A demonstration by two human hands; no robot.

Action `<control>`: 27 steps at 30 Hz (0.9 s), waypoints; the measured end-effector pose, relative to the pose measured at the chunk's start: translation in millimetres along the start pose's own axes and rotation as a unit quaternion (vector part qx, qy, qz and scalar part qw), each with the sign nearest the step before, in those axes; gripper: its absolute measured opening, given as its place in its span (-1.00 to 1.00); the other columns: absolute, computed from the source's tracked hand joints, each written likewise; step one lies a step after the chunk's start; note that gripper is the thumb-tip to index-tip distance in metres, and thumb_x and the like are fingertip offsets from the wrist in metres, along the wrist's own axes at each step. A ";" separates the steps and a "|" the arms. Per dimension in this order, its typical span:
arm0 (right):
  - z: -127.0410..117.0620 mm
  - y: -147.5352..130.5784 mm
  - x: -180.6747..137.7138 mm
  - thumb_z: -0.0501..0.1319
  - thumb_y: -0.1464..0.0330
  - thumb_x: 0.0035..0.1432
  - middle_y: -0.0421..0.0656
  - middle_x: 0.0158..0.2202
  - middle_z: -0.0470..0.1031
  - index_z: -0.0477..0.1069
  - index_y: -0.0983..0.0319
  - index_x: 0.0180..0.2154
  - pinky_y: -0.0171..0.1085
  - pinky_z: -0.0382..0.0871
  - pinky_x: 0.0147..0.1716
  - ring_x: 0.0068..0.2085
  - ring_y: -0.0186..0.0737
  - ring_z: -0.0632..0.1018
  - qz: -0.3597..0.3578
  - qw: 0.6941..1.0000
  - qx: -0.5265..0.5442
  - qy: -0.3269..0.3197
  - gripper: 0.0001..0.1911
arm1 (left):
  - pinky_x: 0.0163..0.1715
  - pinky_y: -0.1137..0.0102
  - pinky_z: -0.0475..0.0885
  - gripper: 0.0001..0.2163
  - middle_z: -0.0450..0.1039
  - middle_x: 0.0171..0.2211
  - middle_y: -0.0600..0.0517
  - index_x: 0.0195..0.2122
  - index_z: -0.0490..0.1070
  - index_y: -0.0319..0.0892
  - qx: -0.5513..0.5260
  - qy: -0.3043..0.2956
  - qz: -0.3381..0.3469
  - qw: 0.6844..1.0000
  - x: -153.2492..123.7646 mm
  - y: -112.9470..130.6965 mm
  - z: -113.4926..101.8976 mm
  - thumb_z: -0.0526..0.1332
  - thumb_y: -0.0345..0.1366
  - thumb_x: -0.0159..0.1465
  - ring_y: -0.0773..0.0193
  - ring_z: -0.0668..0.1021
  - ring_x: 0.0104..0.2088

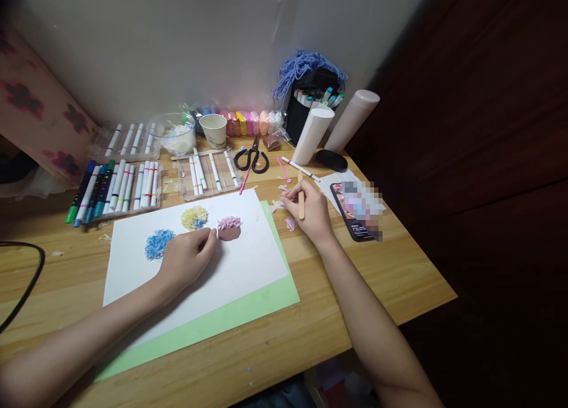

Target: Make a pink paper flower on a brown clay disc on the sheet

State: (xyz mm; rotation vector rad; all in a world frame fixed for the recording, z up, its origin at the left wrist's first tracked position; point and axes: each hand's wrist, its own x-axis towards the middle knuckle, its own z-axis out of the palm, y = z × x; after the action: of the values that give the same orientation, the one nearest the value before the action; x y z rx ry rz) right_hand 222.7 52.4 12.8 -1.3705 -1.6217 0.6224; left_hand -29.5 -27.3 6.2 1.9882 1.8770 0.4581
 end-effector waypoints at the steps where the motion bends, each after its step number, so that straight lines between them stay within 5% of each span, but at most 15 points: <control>1: -2.0 1.1 0.9 0.30 0.35 -0.01 -0.12 -0.33 0.54 0.27 0.18 -0.46 -0.15 0.42 -0.19 -0.21 -0.10 0.59 0.000 1.000 -0.010 -0.001 -0.80 | -0.51 0.43 -0.03 -0.67 0.23 -0.67 0.09 -0.62 0.10 -0.18 0.000 0.000 0.001 1.000 -0.1 -0.2 0.2 -0.05 -0.21 0.30 0.36 0.22 -0.60; 5: -21.1 5.6 4.7 0.28 0.35 0.01 -0.10 -0.28 0.56 0.25 0.18 -0.45 -0.16 0.39 -0.23 -0.21 -0.10 0.58 0.016 0.997 -0.068 -0.026 -0.82 | -0.52 0.44 -0.01 -0.67 0.24 -0.68 0.09 -0.62 0.11 -0.18 0.004 0.007 0.008 1.000 -0.9 -1.2 1.5 -0.04 -0.22 0.29 0.36 0.22 -0.61; 10: -44.6 2.9 2.9 0.30 0.32 -0.02 -0.16 -0.32 0.54 0.22 0.18 -0.50 -0.25 0.34 -0.32 -0.30 -0.18 0.54 0.011 0.965 -0.099 -0.243 -0.76 | -0.52 0.43 -0.01 -0.66 0.26 -0.67 0.08 -0.62 0.14 -0.18 0.015 0.015 0.023 1.000 -2.0 -2.5 2.9 -0.05 -0.21 0.29 0.37 0.22 -0.61; 12: -45.4 0.1 1.2 0.29 0.31 -0.01 -0.19 -0.37 0.52 0.19 0.18 -0.51 -0.27 0.31 -0.34 -0.35 -0.21 0.51 0.004 0.950 -0.130 -0.284 -0.74 | -0.52 0.43 -0.01 -0.66 0.25 -0.67 0.08 -0.62 0.15 -0.18 0.017 0.015 0.023 0.999 -2.0 -2.8 2.8 -0.05 -0.20 0.29 0.37 0.22 -0.61; 18: -40.6 1.0 2.0 0.25 0.32 0.02 -0.22 -0.48 0.46 0.22 0.18 -0.50 -0.30 0.23 -0.39 -0.44 -0.26 0.42 -0.024 0.940 -0.157 -0.301 -0.79 | -0.51 0.43 0.02 -0.65 0.23 -0.67 0.08 -0.62 0.17 -0.18 0.017 0.013 0.019 1.000 -0.5 -2.3 1.7 -0.06 -0.19 0.30 0.36 0.24 -0.60; 27: -37.2 7.7 3.2 0.24 0.38 0.00 -0.18 -0.37 0.51 0.21 0.20 -0.53 -0.27 0.31 -0.31 -0.33 -0.23 0.52 -0.022 0.967 -0.066 -0.245 -0.80 | -0.49 0.43 0.05 -0.64 0.31 -0.64 0.06 -0.59 0.21 -0.17 0.014 0.004 0.011 1.000 -0.2 -1.4 1.3 -0.08 -0.17 0.31 0.33 0.29 -0.58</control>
State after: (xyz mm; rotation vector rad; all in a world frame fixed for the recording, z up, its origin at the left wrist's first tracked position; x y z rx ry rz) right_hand 258.8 51.2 25.1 -1.3372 -2.1119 0.8908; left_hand -30.2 -27.4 4.4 2.0308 1.8776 0.4483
